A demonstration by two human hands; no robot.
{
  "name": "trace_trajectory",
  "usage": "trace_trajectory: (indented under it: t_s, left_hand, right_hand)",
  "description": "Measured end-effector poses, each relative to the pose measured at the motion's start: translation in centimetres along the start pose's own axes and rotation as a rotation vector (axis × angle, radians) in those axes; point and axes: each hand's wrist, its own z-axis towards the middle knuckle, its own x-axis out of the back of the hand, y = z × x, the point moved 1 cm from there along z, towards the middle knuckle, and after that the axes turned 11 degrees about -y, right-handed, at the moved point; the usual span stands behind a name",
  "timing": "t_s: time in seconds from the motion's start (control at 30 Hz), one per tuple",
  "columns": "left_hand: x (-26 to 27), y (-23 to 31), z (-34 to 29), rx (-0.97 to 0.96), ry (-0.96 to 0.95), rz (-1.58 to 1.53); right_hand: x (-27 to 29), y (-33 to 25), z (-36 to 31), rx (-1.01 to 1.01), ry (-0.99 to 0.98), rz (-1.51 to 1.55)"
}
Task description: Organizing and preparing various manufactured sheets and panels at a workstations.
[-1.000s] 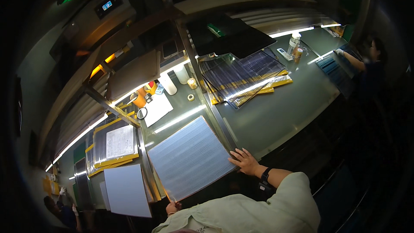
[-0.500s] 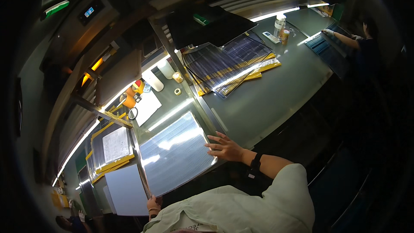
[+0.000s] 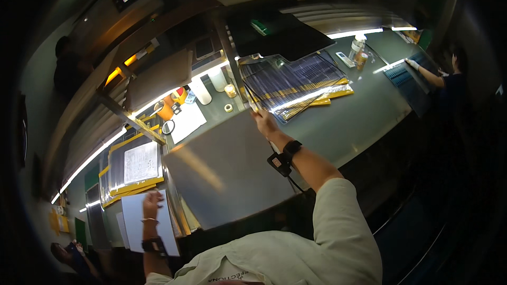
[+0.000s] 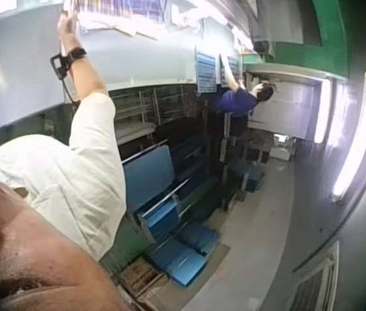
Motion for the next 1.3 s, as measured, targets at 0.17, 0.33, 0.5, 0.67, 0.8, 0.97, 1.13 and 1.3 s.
trace_trajectory:
  t_s: [0.17,0.33,0.5,0.67,0.8,0.97,1.13,1.3]
  left_hand:
    - [-0.2,-20.0,-8.0,0.507,0.784,0.509]
    - [-0.5,-21.3,-15.6,1.135,0.702,-0.321]
    - [0.8,-25.2,-16.3,0.918,0.734,-1.091]
    - [0.3,-26.9,-16.3,0.813,0.775,-1.057]
    - [-0.4,-26.3,-15.7,0.97,0.641,-1.094]
    - [-1.0,-26.0,-15.4,0.916,0.65,-1.013]
    - [-0.8,-25.5,-14.8,0.894,0.624,-0.97]
    - [-1.4,-24.3,-12.0,0.865,0.529,-0.924]
  right_hand:
    - [-0.2,14.4,2.7,-0.088,0.164,-0.472]
    - [1.7,17.4,0.0,-0.184,0.336,-0.471]
    - [2.3,12.4,-0.5,-0.085,0.211,-0.001]
    - [11.6,-2.9,2.5,0.089,0.452,0.54]
    - [17.0,-8.0,7.4,-0.072,0.361,0.465]
    - [14.3,-6.7,8.2,0.129,0.504,0.594]
    - [10.2,-3.7,2.0,0.284,0.218,0.907]
    - [10.9,-6.2,1.6,0.114,0.121,1.142]
